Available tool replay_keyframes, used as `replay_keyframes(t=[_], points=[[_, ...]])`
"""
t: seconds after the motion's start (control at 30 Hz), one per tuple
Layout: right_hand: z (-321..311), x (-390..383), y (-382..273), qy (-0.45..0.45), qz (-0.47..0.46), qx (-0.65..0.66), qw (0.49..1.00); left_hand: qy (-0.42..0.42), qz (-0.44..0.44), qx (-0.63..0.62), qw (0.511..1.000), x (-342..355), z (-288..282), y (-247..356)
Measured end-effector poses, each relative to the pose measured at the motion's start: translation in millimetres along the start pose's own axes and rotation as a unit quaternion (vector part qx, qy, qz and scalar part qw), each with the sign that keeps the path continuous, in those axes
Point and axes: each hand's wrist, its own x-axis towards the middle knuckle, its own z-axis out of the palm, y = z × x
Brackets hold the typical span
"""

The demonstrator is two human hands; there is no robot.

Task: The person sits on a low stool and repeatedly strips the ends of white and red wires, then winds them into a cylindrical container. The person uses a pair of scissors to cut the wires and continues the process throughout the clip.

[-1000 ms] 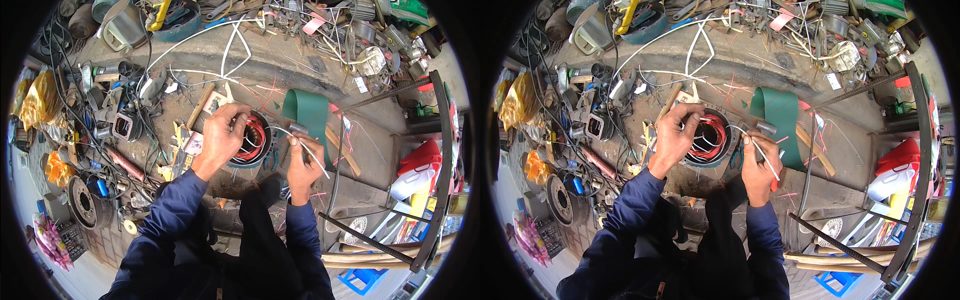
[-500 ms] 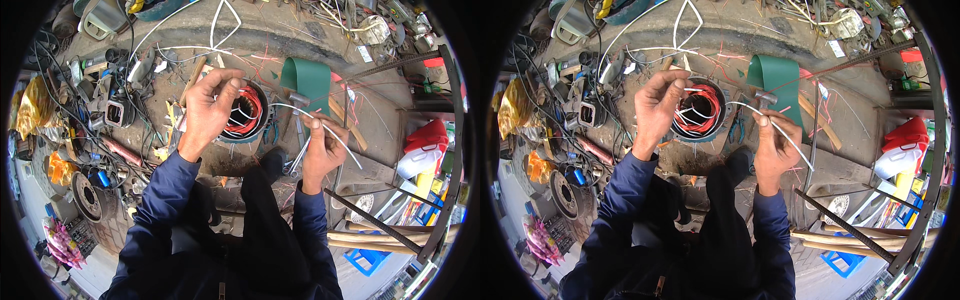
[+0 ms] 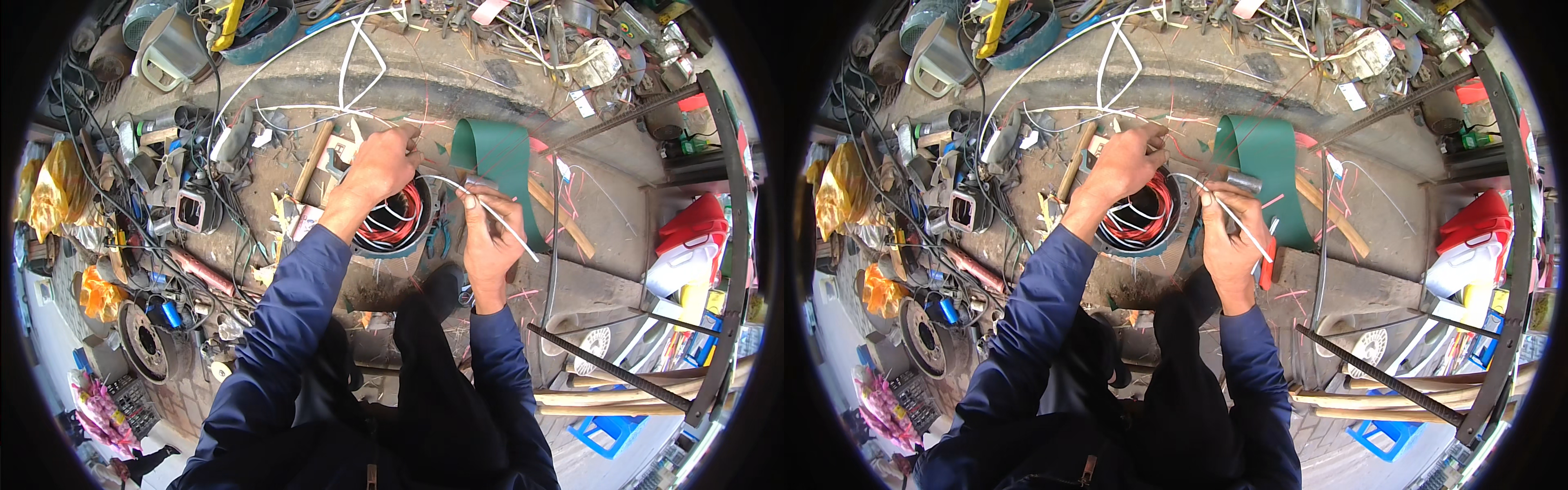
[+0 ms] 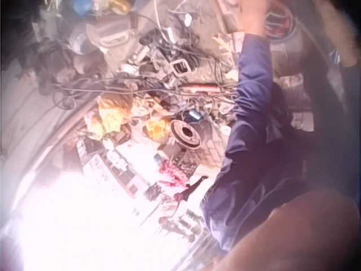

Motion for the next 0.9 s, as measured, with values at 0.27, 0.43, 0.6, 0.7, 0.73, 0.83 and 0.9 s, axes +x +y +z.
replay_keyframes(t=[0.27, 0.43, 0.6, 0.7, 0.73, 0.83, 0.9], points=[[4.1, -16.9, 18.7, 0.004, 0.054, 0.035, 0.998, -0.016, 0.179, 0.031, 0.983, -14.8, 17.9, 3.9], [-2.6, -47.0, 13.5, 0.031, 0.127, 0.082, 0.988, -0.096, 0.262, 0.049, 0.959, -29.1, 19.7, 3.1], [3.2, -87.0, 6.0, 0.043, 0.158, 0.074, 0.984, -0.122, 0.279, 0.096, 0.948, -45.1, 15.9, 4.5], [5.3, -109.8, 8.8, 0.003, 0.148, 0.069, 0.987, -0.130, 0.284, 0.118, 0.943, -52.3, 11.1, 3.8], [5.6, -118.6, 8.9, 0.003, 0.196, 0.088, 0.977, -0.134, 0.285, 0.131, 0.940, -54.0, 9.8, 3.6], [3.5, -135.0, 13.8, -0.045, 0.175, -0.028, 0.983, -0.131, 0.304, 0.142, 0.933, -61.5, 7.8, 3.9], [4.0, -145.5, 13.7, -0.043, 0.253, 0.010, 0.967, -0.139, 0.310, 0.164, 0.926, -64.4, 8.9, 4.8]])
